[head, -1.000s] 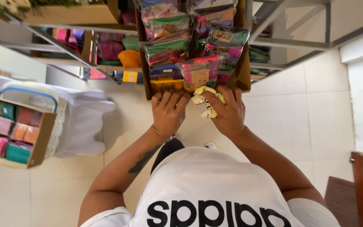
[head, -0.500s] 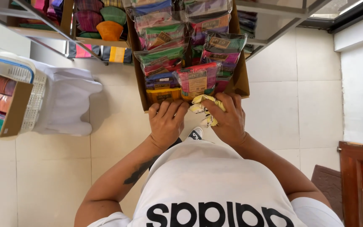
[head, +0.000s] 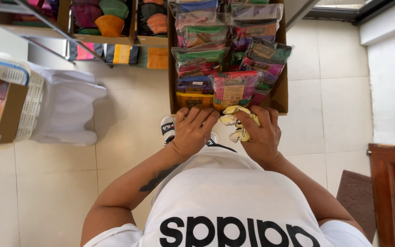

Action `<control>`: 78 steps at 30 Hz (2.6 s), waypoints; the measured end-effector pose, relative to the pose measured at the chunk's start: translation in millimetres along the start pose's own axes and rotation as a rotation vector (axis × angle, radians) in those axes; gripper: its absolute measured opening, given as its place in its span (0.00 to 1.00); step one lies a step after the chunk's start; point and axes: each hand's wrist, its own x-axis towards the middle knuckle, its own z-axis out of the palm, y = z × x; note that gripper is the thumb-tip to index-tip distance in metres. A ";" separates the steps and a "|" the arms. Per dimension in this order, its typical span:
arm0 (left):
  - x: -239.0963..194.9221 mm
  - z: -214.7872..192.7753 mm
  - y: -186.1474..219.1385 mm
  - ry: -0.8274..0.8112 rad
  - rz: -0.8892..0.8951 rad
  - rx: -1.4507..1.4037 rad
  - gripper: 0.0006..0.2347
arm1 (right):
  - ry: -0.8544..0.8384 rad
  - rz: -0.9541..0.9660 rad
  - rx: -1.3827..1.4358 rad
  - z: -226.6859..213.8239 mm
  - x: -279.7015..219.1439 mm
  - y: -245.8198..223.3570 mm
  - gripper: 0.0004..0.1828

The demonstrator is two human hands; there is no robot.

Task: The person organizes small, colorful packaged items inside a cardboard box on a shelf. They use a yellow cloth to wipe the items and the box while arranging them. The person also wipes the shelf surface and adjusts a decorative floral arrangement before moving to a second box containing spools of thread.

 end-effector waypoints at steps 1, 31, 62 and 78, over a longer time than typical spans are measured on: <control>2.3 4.1 2.4 0.002 0.011 -0.013 0.09 | 0.007 0.010 -0.011 -2.6 -3.2 3.0 0.17; 77.9 117.5 -34.9 -0.016 0.127 -0.249 0.08 | 0.081 0.097 -0.238 11.2 49.7 85.2 0.15; 129.0 210.7 -32.4 0.031 0.106 -0.161 0.10 | 0.150 -0.050 -0.041 37.7 106.7 213.6 0.13; 187.9 309.8 -81.8 0.057 -0.020 -0.033 0.09 | 0.096 -0.034 0.025 86.0 209.7 297.1 0.25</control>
